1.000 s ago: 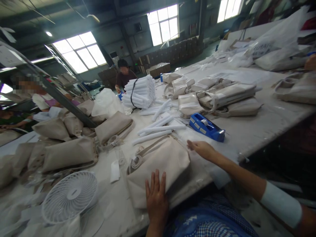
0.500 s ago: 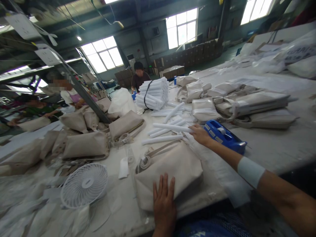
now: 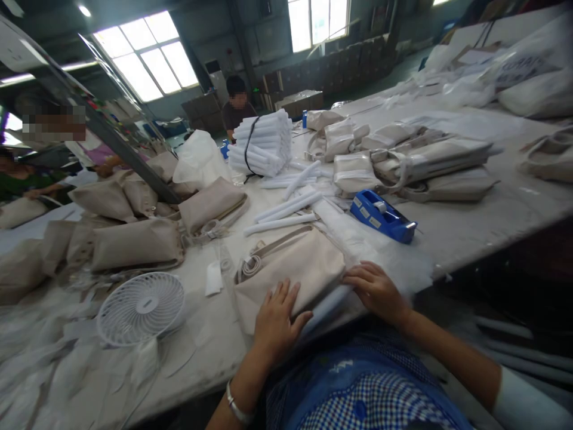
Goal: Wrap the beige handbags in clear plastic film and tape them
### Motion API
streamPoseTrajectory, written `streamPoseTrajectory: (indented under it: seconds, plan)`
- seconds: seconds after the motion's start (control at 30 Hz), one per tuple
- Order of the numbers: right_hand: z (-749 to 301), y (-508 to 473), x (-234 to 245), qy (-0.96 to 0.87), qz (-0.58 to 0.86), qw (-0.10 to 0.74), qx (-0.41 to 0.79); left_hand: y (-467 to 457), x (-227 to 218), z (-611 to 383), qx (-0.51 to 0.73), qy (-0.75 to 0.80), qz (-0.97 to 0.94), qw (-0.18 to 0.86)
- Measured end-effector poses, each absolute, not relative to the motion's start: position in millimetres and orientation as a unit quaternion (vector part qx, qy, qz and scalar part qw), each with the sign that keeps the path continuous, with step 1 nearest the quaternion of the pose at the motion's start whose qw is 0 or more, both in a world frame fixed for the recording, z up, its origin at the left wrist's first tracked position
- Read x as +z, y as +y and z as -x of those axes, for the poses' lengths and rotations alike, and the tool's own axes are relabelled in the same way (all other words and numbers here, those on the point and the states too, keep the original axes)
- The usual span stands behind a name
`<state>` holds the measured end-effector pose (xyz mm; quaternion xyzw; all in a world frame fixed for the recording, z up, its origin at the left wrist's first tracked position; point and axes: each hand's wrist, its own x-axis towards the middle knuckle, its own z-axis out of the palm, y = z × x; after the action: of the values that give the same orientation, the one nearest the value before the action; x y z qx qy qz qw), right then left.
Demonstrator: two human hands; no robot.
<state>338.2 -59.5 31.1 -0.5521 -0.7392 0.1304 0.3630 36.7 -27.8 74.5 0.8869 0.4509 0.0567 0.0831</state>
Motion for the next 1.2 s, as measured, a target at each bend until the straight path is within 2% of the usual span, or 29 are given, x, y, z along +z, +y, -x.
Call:
streamPoseTrajectory:
  seconds: [0.13,0.4,0.57,0.7,0.87,1.0,1.1,1.2]
  plan:
    - [-302,-52,5,-0.692,0.598,0.398,0.07,-29,69,-38,0.051,0.453,-0.888,0.06]
    - [-328,-68,7,-0.646,0.623,0.432,0.091,-42,38,-44,0.102,0.473,-0.875,-0.025]
    - [-343,-61,9,-0.619,0.628,0.443,0.164,-43,39,-44,0.111,0.474,-0.873,-0.021]
    - [-343,-49,4,-0.627,0.617,0.45,0.155,-43,46,-44,0.108,0.476,-0.873,0.0]
    - [-339,-53,13,-0.654,0.622,0.409,0.134,-46,38,-47,0.103,0.488,-0.867,-0.027]
    - [-328,-60,37,-0.718,0.566,0.389,0.111,-49,26,-50,0.111,0.496,-0.86,-0.048]
    - [-320,-57,42,-0.774,0.509,0.342,0.154,-51,23,-52,0.112,0.503,-0.855,-0.052]
    - [-320,-53,27,-0.789,0.484,0.311,0.214,-53,27,-58,0.107,0.514,-0.85,-0.05]
